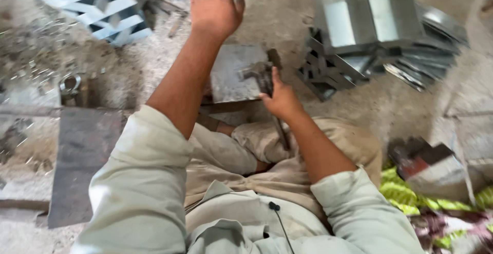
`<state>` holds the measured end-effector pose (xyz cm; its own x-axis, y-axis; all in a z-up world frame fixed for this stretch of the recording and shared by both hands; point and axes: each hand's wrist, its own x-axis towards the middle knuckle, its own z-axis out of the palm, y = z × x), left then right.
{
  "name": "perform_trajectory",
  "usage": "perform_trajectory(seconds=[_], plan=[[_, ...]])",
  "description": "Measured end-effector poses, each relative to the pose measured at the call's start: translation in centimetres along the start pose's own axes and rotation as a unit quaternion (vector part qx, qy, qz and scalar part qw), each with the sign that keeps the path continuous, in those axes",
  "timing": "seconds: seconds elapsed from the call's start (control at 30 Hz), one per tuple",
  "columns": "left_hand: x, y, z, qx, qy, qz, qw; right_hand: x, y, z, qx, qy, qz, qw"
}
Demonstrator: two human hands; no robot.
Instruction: The person sits cross-legged on the floor and repeatedly hammers a rectangular metal box placed on a small anvil. They use a hammer to strike the metal box, adjusting its position frequently to work on different sides.
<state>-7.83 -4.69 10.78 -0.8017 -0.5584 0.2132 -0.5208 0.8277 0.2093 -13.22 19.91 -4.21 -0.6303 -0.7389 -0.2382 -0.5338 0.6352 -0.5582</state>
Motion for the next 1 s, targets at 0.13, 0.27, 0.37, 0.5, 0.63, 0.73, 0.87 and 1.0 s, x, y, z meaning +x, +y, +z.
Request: perform_trajectory(seconds=[0.13, 0.27, 0.37, 0.5, 0.63, 0.73, 0.87, 1.0], plan=[[0.4, 7.1, 6.0, -0.072, 0.095, 0.244, 0.962, 0.8, 1.3, 1.2, 0.005, 0.005, -0.004, 1.0], [1.0, 13.8, 10.9, -0.062, 0.139, 0.285, 0.947, 1.5, 2.4, 3.6, 0.07, 0.021, -0.03, 0.997], [2.3, 15.4, 11.8, -0.026, 0.123, 0.249, 0.96, 1.5, 2.7, 3.7, 0.065, 0.076, -0.153, 0.983], [2.3, 13.0, 9.6, -0.042, 0.127, 0.293, 0.947, 0.9, 1.4, 1.2, 0.065, 0.036, 0.011, 0.997], [-3.0, 7.8, 6.3, -0.102, 0.17, 0.274, 0.941, 0.6, 1.0, -0.7, 0.175, -0.014, 0.012, 0.984], [-8.5, 3.0, 4.0, -0.132, 0.118, 0.169, 0.97, 0.7, 1.5, -0.4, 0.355, -0.101, 0.061, 0.928], [-14.3, -1.2, 4.0, -0.152, 0.064, 0.046, 0.985, 2.1, 2.8, 0.1, 0.388, -0.103, 0.074, 0.913], [-15.5, -3.3, 6.6, -0.144, -0.097, 0.056, 0.983, 2.1, 3.0, -0.7, 0.351, 0.042, 0.09, 0.931]])
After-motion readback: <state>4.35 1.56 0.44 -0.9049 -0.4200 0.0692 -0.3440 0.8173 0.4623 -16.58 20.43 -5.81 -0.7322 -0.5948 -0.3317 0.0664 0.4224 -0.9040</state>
